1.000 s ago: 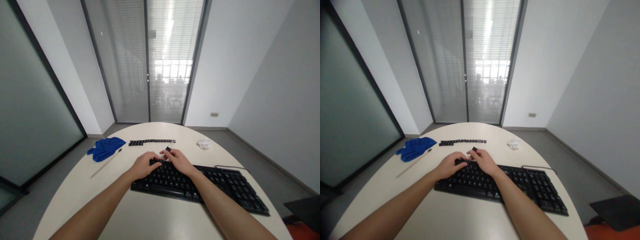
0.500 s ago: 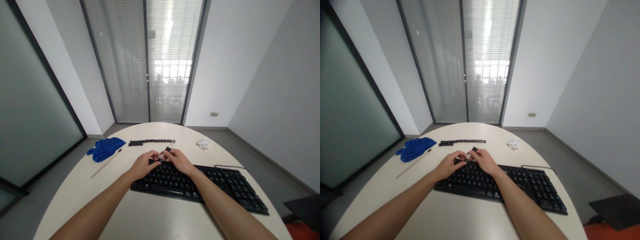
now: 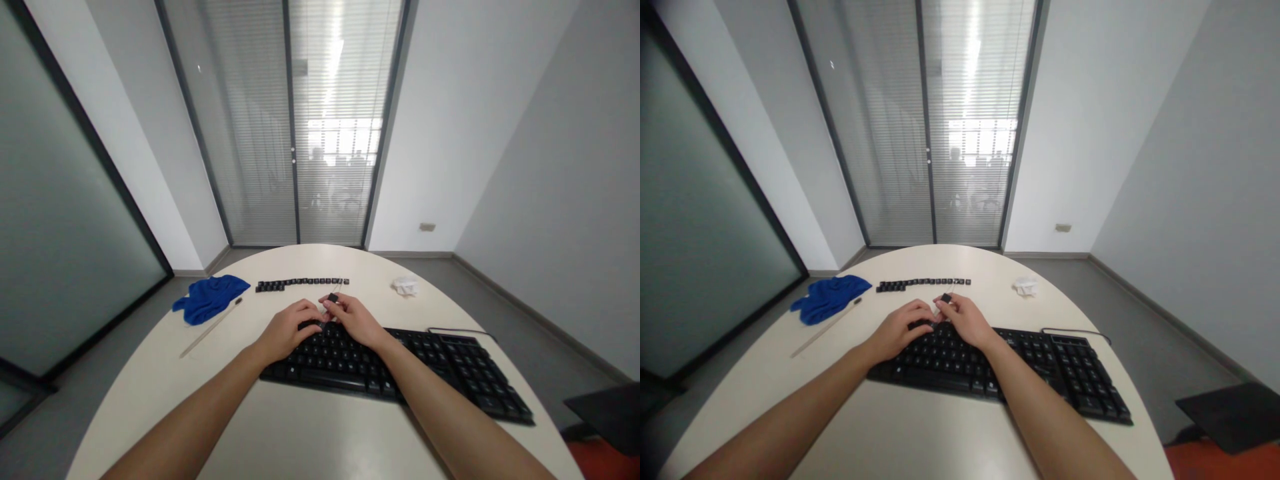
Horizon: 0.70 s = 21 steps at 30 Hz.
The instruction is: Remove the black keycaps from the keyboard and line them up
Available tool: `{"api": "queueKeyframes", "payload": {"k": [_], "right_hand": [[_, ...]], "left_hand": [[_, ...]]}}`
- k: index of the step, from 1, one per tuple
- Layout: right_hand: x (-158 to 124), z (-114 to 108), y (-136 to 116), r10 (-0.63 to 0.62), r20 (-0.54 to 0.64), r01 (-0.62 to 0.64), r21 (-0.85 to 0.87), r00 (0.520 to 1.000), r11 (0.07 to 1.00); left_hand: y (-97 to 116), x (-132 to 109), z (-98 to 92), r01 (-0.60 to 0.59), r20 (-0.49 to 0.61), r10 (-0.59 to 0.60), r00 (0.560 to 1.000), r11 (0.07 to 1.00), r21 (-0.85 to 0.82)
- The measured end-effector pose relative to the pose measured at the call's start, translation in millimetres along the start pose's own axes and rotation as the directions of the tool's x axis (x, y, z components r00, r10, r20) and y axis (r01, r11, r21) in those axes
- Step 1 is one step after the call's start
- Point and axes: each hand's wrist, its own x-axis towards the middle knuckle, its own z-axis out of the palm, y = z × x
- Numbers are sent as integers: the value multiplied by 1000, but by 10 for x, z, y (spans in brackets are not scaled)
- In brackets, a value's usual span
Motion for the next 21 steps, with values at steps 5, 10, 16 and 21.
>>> {"api": "queueKeyframes", "payload": {"k": [5, 10, 16, 21], "right_hand": [[5, -3, -4, 4, 5, -3, -52, 1000, 999], [14, -16, 24, 25, -19, -27, -73, 999, 997], [10, -13, 19, 38, -18, -39, -58, 999, 998], [16, 1, 31, 67, -18, -68, -69, 998, 995]], "left_hand": [[33, -4, -6, -48, 26, 48, 999, 999, 24], [27, -2, 0, -12, -25, 12, 1000, 1000, 22], [-7, 117, -107, 101, -196, -88, 977, 993, 60], [22, 257, -394, 173, -358, -122, 926, 978, 116]]}}
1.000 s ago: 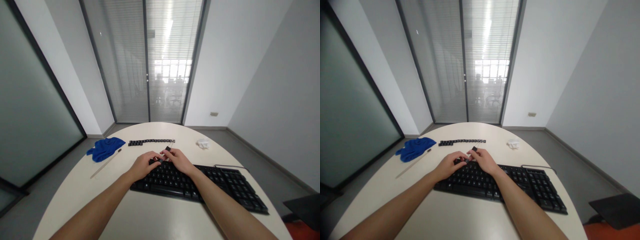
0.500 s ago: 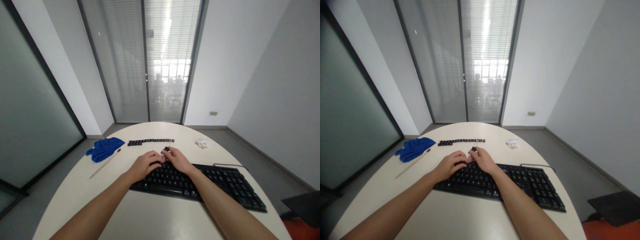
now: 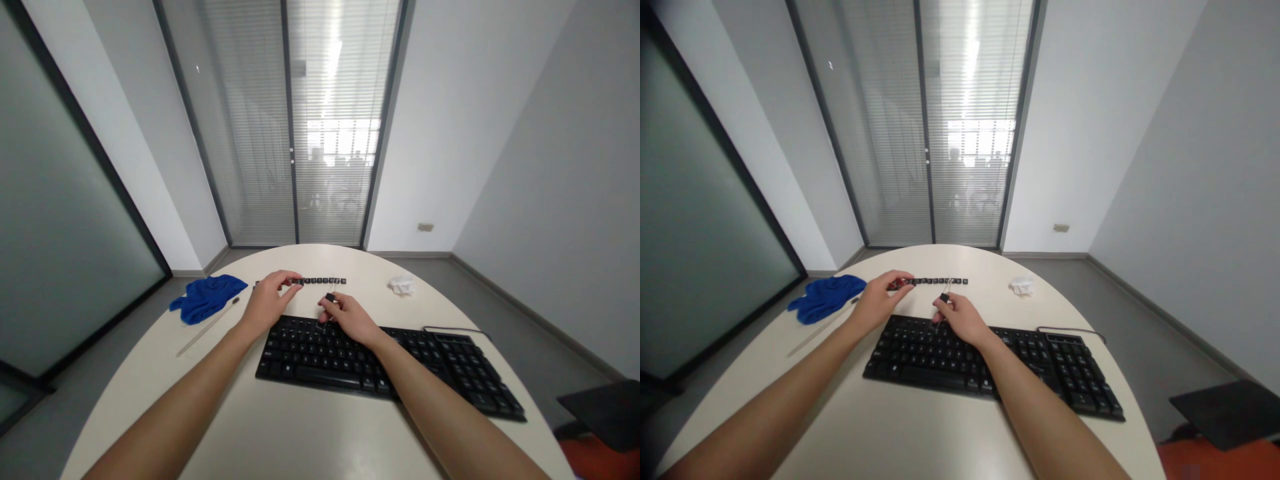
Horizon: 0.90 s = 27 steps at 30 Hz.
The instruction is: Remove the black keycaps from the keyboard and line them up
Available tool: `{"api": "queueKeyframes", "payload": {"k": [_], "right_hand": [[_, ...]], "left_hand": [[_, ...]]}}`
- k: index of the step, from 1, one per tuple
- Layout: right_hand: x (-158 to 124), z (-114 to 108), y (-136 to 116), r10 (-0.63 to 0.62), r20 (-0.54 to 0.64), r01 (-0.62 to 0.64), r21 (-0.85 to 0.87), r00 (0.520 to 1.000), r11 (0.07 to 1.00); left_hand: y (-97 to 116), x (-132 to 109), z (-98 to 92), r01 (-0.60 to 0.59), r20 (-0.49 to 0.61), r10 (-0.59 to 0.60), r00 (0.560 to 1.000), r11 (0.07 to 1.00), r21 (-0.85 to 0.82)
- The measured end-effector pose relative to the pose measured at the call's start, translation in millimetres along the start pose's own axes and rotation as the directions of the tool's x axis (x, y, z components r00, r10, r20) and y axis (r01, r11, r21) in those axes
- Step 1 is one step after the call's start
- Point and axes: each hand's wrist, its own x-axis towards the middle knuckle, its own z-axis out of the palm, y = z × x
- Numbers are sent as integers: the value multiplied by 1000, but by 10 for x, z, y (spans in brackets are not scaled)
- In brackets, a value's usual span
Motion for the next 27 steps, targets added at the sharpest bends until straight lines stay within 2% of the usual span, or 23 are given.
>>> {"api": "queueKeyframes", "payload": {"k": [4, 7, 10, 14, 18, 22, 27], "right_hand": [[8, 6, 22, -23, 3, 23, 1, 1000, 1000], [6, 6, 12, -27, 3, 27, -3, 1000, 1000], [-1, 7, -9, -26, -1, 26, -7, 1000, 1000], [-6, 8, -21, -15, 0, 15, -10, 1000, 1000], [-7, 7, -23, -12, 4, 12, -17, 1000, 1000], [-7, 4, -14, -3, -5, 3, -31, 1000, 1000], [-9, -1, 7, -9, -4, 9, -32, 1000, 999]], "left_hand": [[82, 152, -210, 62, -78, -59, 995, 998, 33], [88, 204, -245, 77, -99, -68, 993, 993, 89], [-54, 181, -150, 45, -79, -26, 997, 968, 248], [-392, 74, 24, -17, 59, -8, 998, 911, 411], [-631, -24, 121, -53, 115, 3, 993, 899, 435], [-722, -56, 182, -116, 127, 66, 990, 893, 435], [-825, -63, 249, -114, 91, 79, 993, 870, 479]]}}
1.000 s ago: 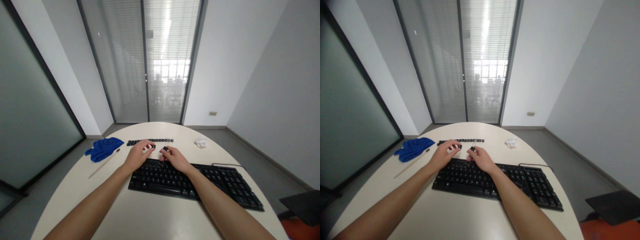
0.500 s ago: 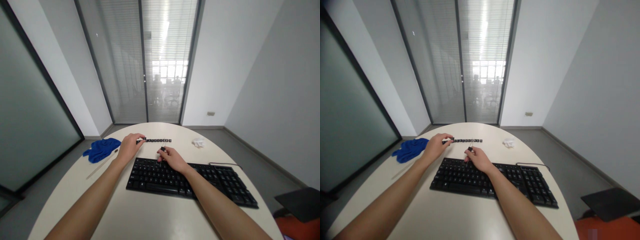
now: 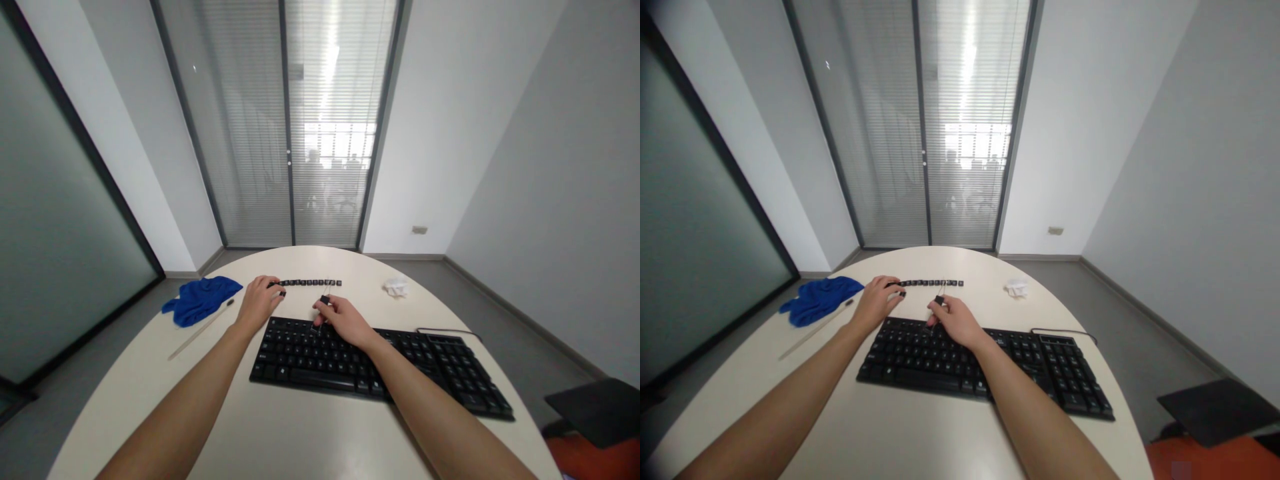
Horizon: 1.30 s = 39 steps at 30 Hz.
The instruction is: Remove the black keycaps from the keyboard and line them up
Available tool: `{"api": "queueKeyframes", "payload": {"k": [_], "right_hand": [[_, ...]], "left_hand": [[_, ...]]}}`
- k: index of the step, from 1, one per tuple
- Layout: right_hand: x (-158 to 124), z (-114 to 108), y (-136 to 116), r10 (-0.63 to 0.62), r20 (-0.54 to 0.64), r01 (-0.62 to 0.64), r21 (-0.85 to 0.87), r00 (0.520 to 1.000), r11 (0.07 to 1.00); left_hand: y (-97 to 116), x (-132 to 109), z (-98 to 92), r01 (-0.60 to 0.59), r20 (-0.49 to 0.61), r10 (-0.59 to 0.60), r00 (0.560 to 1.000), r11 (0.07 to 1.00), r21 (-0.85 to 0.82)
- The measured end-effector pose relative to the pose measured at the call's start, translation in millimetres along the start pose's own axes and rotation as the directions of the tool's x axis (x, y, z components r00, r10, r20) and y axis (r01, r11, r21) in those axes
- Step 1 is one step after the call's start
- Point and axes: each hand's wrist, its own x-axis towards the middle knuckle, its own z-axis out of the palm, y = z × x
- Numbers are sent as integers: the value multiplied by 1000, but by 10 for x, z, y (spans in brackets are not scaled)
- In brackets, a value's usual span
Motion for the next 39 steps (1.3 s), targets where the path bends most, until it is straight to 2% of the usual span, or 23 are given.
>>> {"api": "queueKeyframes", "payload": {"k": [13, 20, 30, 39], "right_hand": [[0, 7, -3, 0, 4, 0, 12, 1000, 1000], [0, 2, -3, 8, -5, -8, 4, 1000, 1000], [-4, 2, -28, 1, 5, -1, 5, 1000, 1000], [19, 2, 58, -8, 4, 8, -12, 1000, 1000]], "left_hand": [[-10, 77, 108, 30, 7, -31, 1000, 995, 95], [-74, 80, 152, 96, -20, -95, 995, 994, 53], [-111, 81, 245, 128, -18, -128, 992, 992, -18], [-140, 96, 279, 127, -43, -125, 991, 991, 51]]}}
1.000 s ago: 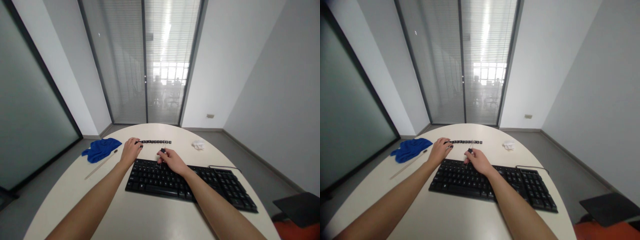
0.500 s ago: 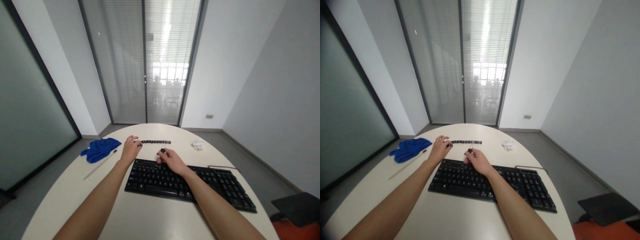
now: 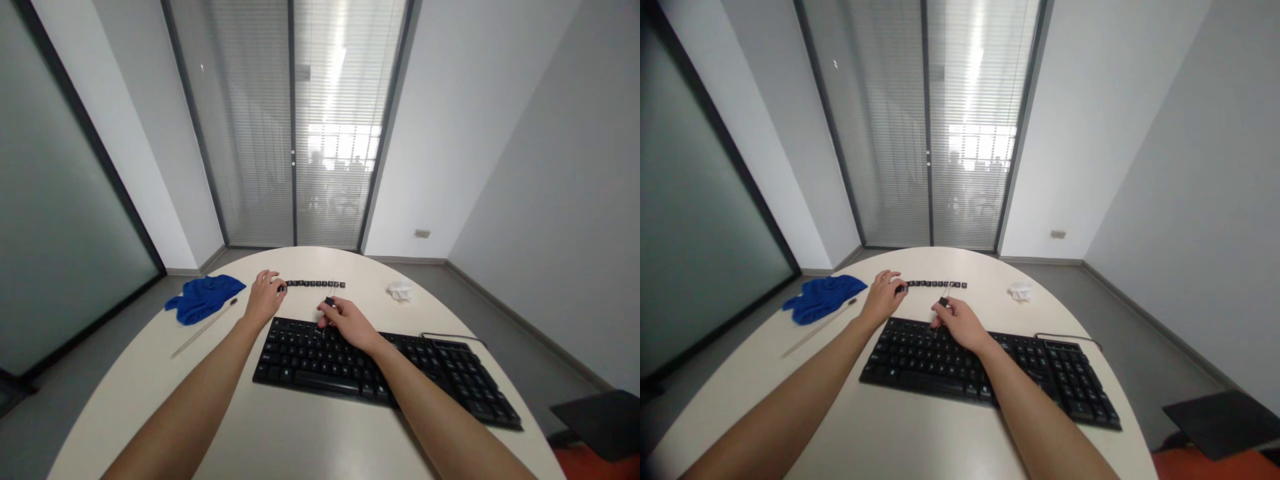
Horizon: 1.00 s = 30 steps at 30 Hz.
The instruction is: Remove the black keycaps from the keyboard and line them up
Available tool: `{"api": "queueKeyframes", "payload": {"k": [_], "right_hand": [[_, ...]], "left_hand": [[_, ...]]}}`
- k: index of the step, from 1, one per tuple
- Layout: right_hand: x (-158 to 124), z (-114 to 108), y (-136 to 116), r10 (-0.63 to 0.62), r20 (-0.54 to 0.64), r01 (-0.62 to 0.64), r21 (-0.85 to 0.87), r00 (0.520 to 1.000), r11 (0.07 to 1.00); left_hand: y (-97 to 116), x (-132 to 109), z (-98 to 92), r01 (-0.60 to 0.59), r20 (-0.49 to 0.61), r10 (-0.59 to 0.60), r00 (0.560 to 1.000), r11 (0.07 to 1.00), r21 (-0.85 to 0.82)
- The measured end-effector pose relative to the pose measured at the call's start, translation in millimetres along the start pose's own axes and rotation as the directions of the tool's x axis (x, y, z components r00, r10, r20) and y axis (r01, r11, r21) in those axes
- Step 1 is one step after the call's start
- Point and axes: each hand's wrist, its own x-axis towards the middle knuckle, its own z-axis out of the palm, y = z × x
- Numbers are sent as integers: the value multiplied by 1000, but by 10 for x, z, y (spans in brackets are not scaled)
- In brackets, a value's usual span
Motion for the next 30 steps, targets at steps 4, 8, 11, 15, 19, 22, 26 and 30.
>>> {"api": "queueKeyframes", "payload": {"k": [4, 8, 11, 15, 19, 22, 26, 30], "right_hand": [[7, 7, 7, 0, 1, 0, 10, 1000, 1000], [-4, 4, -10, 3, 2, -3, 16, 1000, 1000], [-13, -3, -33, 5, 1, -5, 9, 1000, 1000], [-15, -4, -60, 2, 1, -2, 18, 1000, 1000], [-16, -1, -59, 2, -2, -2, 16, 1000, 1000], [-12, 0, -46, 3, -1, -3, 18, 1000, 1000], [-3, 4, -31, 4, 3, -4, 26, 1000, 1000], [-2, 5, -34, 5, 3, -5, 24, 1000, 1000]], "left_hand": [[10, 4, -4, -3, -5, 3, 1000, 1000, 9], [23, 3, -23, -7, -4, 7, 1000, 1000, 7], [29, 4, -33, -4, 11, 4, 1000, 1000, 1], [34, 11, -36, 7, 33, -7, 999, 1000, -15], [44, 15, -43, 17, 43, -16, 999, 999, -34], [59, 13, -60, 14, 37, -13, 999, 1000, -27], [71, 8, -72, 7, 30, -7, 1000, 1000, -12], [61, 7, -49, -3, 28, 3, 1000, 1000, -4]]}}
